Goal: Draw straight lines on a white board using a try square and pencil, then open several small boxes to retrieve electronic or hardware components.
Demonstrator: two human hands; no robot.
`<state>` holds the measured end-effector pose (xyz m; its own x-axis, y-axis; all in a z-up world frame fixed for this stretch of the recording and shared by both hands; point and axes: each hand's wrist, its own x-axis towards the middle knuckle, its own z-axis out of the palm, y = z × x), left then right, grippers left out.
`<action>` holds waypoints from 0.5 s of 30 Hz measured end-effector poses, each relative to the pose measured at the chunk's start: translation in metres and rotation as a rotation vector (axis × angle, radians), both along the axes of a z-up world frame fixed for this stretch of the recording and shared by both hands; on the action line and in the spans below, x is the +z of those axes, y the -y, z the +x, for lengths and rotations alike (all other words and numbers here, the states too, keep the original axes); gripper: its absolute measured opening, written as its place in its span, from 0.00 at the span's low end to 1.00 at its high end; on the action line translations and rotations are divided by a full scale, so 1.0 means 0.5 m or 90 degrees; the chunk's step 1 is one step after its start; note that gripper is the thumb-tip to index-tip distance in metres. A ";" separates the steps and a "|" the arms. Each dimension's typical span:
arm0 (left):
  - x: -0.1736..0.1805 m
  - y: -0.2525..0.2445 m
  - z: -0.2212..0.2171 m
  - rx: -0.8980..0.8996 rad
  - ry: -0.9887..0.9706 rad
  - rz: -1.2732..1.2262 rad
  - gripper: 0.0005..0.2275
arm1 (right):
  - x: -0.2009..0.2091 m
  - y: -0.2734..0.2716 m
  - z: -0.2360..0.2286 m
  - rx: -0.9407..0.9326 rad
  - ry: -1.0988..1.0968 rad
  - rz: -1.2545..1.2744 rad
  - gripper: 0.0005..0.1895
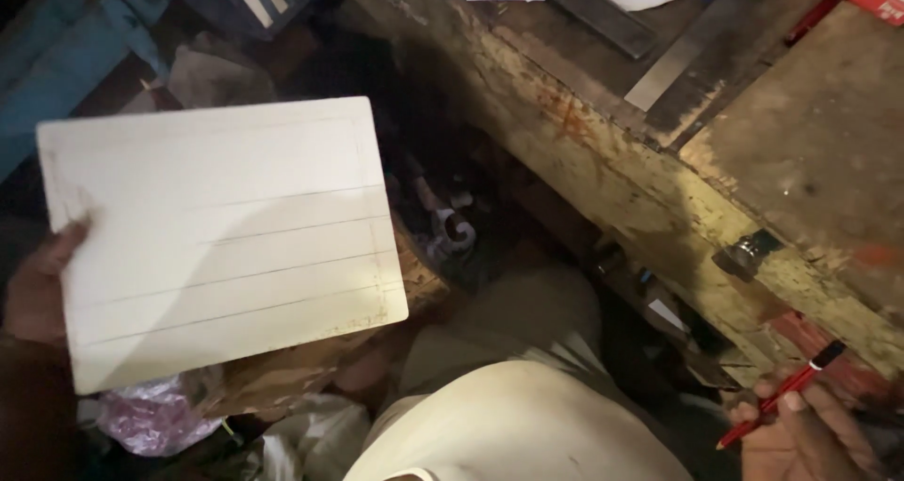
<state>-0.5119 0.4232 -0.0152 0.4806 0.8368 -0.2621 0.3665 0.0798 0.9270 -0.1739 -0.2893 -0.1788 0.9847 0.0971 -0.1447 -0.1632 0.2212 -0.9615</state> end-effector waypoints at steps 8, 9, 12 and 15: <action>-0.088 -0.026 -0.024 0.112 -0.180 0.117 0.30 | -0.157 0.168 0.081 0.143 -0.174 -0.009 0.18; -0.084 -0.034 -0.031 0.102 -0.136 -0.030 0.29 | -0.170 0.170 0.084 0.142 -0.213 -0.006 0.16; -0.058 0.011 -0.032 0.157 -0.121 -0.151 0.29 | -0.199 0.148 0.089 0.093 -0.242 0.022 0.12; -0.060 0.034 -0.042 0.189 -0.176 -0.099 0.32 | -0.218 0.146 0.086 0.062 -0.202 0.085 0.11</action>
